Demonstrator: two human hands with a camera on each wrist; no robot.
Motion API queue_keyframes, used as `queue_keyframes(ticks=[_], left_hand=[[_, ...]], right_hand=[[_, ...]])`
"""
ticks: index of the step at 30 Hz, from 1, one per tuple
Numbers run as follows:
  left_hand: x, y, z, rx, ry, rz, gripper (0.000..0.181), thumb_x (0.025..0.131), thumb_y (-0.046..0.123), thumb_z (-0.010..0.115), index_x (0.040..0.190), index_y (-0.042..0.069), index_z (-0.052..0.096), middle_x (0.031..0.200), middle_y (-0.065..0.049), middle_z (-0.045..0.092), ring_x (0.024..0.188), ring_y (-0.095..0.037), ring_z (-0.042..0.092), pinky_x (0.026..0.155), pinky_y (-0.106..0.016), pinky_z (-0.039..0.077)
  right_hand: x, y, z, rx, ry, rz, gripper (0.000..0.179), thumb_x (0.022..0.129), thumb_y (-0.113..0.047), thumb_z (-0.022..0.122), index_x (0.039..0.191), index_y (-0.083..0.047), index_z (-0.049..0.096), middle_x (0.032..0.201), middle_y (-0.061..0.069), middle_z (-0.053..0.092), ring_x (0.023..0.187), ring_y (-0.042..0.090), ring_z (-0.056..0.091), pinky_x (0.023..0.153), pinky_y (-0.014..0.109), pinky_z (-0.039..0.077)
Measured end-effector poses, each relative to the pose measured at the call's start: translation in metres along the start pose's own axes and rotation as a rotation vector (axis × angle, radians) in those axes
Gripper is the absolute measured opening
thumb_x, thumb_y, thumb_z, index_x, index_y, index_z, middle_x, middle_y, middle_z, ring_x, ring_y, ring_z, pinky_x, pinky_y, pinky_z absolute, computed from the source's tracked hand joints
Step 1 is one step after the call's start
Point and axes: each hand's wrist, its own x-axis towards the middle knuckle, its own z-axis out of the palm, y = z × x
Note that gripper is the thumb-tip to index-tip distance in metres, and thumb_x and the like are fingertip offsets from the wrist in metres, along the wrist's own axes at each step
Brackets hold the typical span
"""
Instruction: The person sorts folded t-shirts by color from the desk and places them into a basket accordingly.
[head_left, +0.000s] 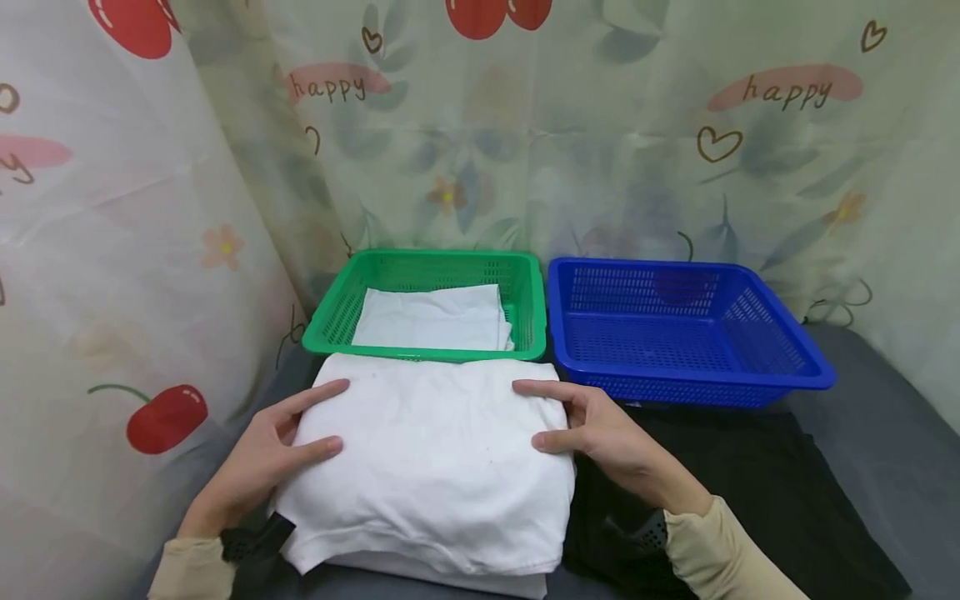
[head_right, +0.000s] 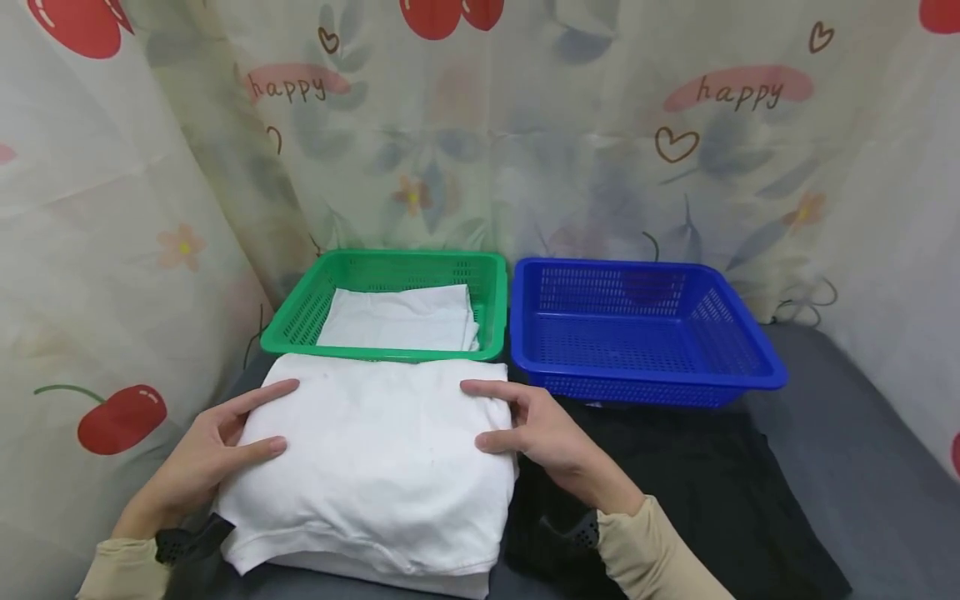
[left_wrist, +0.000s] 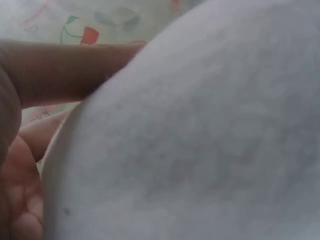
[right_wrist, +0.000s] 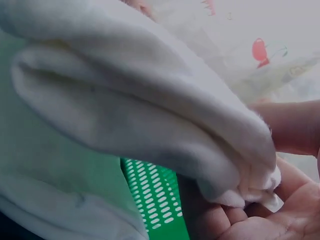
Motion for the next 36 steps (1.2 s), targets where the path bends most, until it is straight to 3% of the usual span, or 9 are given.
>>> queue_keyframes(ticks=[11, 17, 21, 25, 28, 32, 36], left_hand=[[-0.006, 0.016, -0.006, -0.063, 0.007, 0.041, 0.065, 0.091, 0.009, 0.071, 0.149, 0.024, 0.045, 0.151, -0.004, 0.030, 0.130, -0.030, 0.030, 0.088, -0.033, 0.052], [-0.001, 0.026, -0.011, -0.051, 0.026, 0.043, 0.066, 0.092, 0.011, 0.071, 0.151, 0.026, 0.043, 0.153, -0.003, 0.028, 0.131, -0.028, 0.029, 0.090, -0.029, 0.050], [0.014, 0.033, -0.017, -0.039, 0.022, 0.052, 0.067, 0.091, 0.014, 0.073, 0.150, 0.028, 0.044, 0.153, -0.001, 0.028, 0.133, -0.025, 0.030, 0.092, -0.025, 0.048], [0.035, 0.039, -0.024, -0.039, -0.027, 0.096, 0.070, 0.088, 0.011, 0.076, 0.149, 0.026, 0.045, 0.152, 0.000, 0.032, 0.132, -0.024, 0.035, 0.094, -0.023, 0.046], [0.053, 0.048, -0.031, -0.006, -0.058, 0.118, 0.072, 0.087, 0.009, 0.077, 0.150, 0.023, 0.045, 0.152, -0.001, 0.034, 0.129, -0.023, 0.038, 0.094, -0.021, 0.045], [0.080, 0.060, -0.040, 0.074, -0.051, 0.106, 0.074, 0.086, 0.013, 0.079, 0.150, 0.022, 0.045, 0.153, -0.003, 0.033, 0.130, -0.022, 0.037, 0.094, -0.018, 0.042], [0.106, 0.067, -0.045, 0.048, -0.045, 0.090, 0.075, 0.085, 0.010, 0.079, 0.150, 0.018, 0.044, 0.153, -0.007, 0.033, 0.132, -0.020, 0.037, 0.094, -0.017, 0.041]], right_hand=[[0.005, -0.015, -0.005, -0.035, -0.062, -0.077, 0.059, 0.084, -0.007, 0.078, 0.139, -0.013, 0.058, 0.141, 0.013, 0.048, 0.119, 0.029, 0.052, 0.094, 0.038, 0.048], [0.015, -0.031, -0.010, -0.031, -0.039, -0.104, 0.057, 0.084, -0.007, 0.078, 0.137, -0.014, 0.060, 0.142, 0.011, 0.048, 0.120, 0.031, 0.051, 0.093, 0.041, 0.049], [0.030, -0.045, -0.019, -0.075, -0.017, -0.136, 0.057, 0.084, -0.005, 0.078, 0.137, -0.012, 0.060, 0.141, 0.011, 0.047, 0.120, 0.031, 0.051, 0.092, 0.042, 0.050], [0.047, -0.056, -0.031, -0.104, -0.018, -0.153, 0.060, 0.085, -0.002, 0.076, 0.140, -0.010, 0.056, 0.141, 0.012, 0.045, 0.118, 0.031, 0.052, 0.088, 0.041, 0.052], [0.061, -0.063, -0.042, -0.044, -0.029, -0.144, 0.064, 0.085, 0.002, 0.074, 0.144, -0.010, 0.052, 0.141, 0.013, 0.044, 0.117, 0.032, 0.053, 0.086, 0.041, 0.053], [0.081, -0.070, -0.054, 0.068, -0.023, -0.141, 0.068, 0.086, 0.005, 0.071, 0.148, -0.010, 0.047, 0.145, 0.012, 0.041, 0.121, 0.031, 0.050, 0.088, 0.038, 0.052], [0.102, -0.073, -0.062, 0.115, 0.042, -0.141, 0.068, 0.089, 0.007, 0.068, 0.149, -0.011, 0.045, 0.153, 0.006, 0.033, 0.129, 0.027, 0.044, 0.094, 0.036, 0.048]])
